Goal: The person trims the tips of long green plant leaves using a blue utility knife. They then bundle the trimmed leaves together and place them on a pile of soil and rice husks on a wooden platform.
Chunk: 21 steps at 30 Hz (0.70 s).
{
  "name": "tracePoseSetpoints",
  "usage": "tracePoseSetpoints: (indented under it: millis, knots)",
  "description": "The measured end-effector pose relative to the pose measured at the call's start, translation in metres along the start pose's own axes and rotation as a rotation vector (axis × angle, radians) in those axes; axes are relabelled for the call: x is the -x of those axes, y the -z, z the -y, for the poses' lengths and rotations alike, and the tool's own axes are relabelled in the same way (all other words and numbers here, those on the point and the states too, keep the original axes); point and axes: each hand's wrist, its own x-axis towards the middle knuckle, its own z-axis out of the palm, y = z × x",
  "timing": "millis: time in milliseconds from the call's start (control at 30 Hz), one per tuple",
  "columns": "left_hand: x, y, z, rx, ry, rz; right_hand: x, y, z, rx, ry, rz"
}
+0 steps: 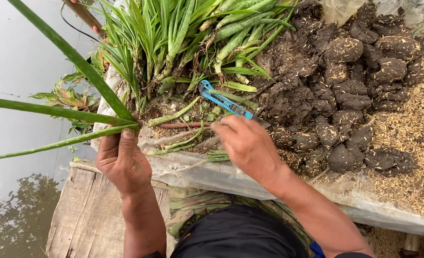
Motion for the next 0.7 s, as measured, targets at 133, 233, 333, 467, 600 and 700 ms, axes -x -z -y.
tracePoseSetpoints:
  millis: [133,233,333,467,600,700]
  knots:
    - [-0.003,0.015,0.007,0.018,-0.019,0.001,0.000,-0.040,0.024,-0.024,0.146,0.118]
    - [-0.002,0.016,0.005,0.023,-0.026,-0.014,-0.010,-0.059,0.044,-0.050,0.230,0.200]
    - [0.001,0.013,0.003,0.021,-0.036,-0.015,-0.024,-0.080,0.066,-0.054,0.246,0.231]
    - [0.006,0.004,0.002,0.046,-0.013,-0.022,-0.028,-0.126,0.085,0.065,0.232,0.141]
    - [0.007,0.003,0.001,0.057,-0.010,-0.027,-0.030,-0.129,0.094,0.176,0.206,0.076]
    - [0.005,0.002,-0.004,0.064,-0.003,-0.025,-0.028,-0.105,0.086,0.053,0.189,0.113]
